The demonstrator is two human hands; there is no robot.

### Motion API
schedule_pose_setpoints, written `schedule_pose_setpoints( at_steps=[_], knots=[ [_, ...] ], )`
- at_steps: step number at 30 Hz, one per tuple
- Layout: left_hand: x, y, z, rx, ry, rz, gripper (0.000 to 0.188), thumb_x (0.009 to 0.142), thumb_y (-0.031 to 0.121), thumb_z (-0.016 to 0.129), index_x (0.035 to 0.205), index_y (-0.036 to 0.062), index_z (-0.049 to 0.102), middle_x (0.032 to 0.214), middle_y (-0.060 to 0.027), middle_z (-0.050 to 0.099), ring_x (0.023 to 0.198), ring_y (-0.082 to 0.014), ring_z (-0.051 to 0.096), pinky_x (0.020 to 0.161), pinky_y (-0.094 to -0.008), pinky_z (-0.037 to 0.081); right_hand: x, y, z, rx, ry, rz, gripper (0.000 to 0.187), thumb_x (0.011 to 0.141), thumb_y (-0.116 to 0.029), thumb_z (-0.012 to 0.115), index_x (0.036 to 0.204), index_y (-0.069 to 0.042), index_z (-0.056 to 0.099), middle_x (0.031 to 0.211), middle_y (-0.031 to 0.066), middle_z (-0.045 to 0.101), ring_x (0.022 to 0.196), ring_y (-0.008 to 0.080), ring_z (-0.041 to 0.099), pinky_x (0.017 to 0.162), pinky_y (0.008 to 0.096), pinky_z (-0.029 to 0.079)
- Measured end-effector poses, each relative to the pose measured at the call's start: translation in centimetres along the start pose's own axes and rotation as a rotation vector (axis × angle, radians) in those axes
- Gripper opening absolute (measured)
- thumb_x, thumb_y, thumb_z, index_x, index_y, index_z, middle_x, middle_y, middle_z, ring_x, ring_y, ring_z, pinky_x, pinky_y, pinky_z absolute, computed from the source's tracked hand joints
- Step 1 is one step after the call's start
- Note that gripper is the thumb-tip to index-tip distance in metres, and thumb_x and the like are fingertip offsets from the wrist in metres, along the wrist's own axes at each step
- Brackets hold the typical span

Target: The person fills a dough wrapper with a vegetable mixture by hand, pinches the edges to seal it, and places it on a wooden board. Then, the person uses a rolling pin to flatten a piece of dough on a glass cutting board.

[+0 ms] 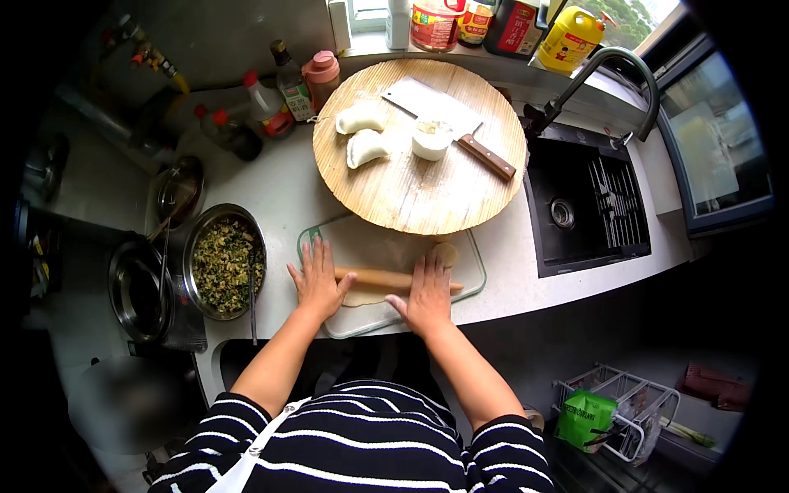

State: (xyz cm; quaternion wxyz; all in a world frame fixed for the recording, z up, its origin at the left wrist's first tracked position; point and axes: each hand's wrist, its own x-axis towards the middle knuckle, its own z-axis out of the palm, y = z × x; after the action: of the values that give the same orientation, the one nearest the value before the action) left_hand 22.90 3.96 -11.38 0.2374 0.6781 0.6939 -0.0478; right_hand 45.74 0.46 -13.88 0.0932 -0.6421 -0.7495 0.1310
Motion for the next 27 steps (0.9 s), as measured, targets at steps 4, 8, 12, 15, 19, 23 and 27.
schedule_pose_setpoints(
  at_steps=[4,8,12,15,19,23,27],
  knots=[
    [-5.8,-1.3,2.5,0.132,-0.137,0.093,0.103,0.085,0.070,0.043,0.152,0.0020,0.003,0.160,-0.0140,-0.005,0.147,-0.0350,-0.006,0.107,-0.0676,-0.008,-7.0,0.3,-0.1,-0.049,-0.181,-0.048,0.111,0.075,-0.068,0.060,0.144,0.009,0.021,0.152,0.0304,0.015,0.143,0.0458,0.011,0.114,0.0562,0.014],
    [-1.2,0.3,1.8,0.129,0.069,0.128,0.099,0.086,0.068,0.044,0.152,0.0047,0.008,0.160,-0.0112,-0.001,0.147,-0.0327,-0.004,0.108,-0.0684,-0.002,-3.3,0.8,0.0,-0.001,-0.053,0.061,0.105,0.081,-0.064,0.056,0.144,0.010,0.018,0.150,0.0334,0.018,0.141,0.0461,0.016,0.114,0.0546,0.018],
    [1.7,2.1,-0.4,0.084,-0.020,0.096,0.097,0.086,0.068,0.044,0.152,0.0060,0.008,0.160,-0.0116,0.000,0.147,-0.0329,-0.003,0.108,-0.0680,-0.003,-1.9,0.4,-0.4,-0.025,-0.084,0.157,0.103,0.082,-0.065,0.055,0.145,0.009,0.020,0.151,0.0310,0.017,0.142,0.0442,0.015,0.114,0.0555,0.016],
    [-4.1,-0.8,2.9,0.114,-0.059,0.129,0.100,0.085,0.067,0.046,0.152,0.0045,0.005,0.160,-0.0124,-0.003,0.147,-0.0336,-0.003,0.107,-0.0687,-0.005,-7.0,-0.1,-0.7,-0.049,-0.135,0.037,0.098,0.081,-0.063,0.057,0.146,0.003,0.025,0.153,0.0257,0.019,0.143,0.0401,0.016,0.112,0.0608,0.014],
    [-7.0,-2.2,3.1,0.122,-0.065,0.214,0.092,0.089,0.056,0.052,0.152,0.0045,0.011,0.160,-0.0151,0.003,0.147,-0.0351,0.002,0.106,-0.0706,-0.001,-7.0,1.5,-0.7,-0.226,0.111,-0.148,0.051,0.082,-0.015,0.058,0.132,-0.006,0.049,0.121,0.0135,0.052,0.116,0.0309,0.049,0.100,0.0592,0.034],
    [-3.0,-2.0,1.2,-0.154,0.320,0.297,0.059,0.091,0.032,0.057,0.139,0.0030,0.039,0.141,-0.0186,0.040,0.132,-0.0346,0.037,0.106,-0.0559,0.027,-4.9,2.9,-2.8,-0.004,0.194,-0.237,0.035,0.080,-0.009,0.056,0.115,-0.006,0.058,0.100,0.0096,0.056,0.093,0.0275,0.055,0.080,0.0425,0.044],
    [-0.7,-2.4,0.7,-0.572,0.488,0.157,0.034,0.085,0.012,0.063,0.116,0.0023,0.056,0.109,-0.0157,0.059,0.105,-0.0347,0.054,0.092,-0.0430,0.044,-6.6,4.0,-5.8,0.006,0.295,-0.060,0.037,0.079,-0.007,0.064,0.116,-0.005,0.058,0.103,0.0126,0.056,0.096,0.0314,0.055,0.080,0.0421,0.045]
  ],
)
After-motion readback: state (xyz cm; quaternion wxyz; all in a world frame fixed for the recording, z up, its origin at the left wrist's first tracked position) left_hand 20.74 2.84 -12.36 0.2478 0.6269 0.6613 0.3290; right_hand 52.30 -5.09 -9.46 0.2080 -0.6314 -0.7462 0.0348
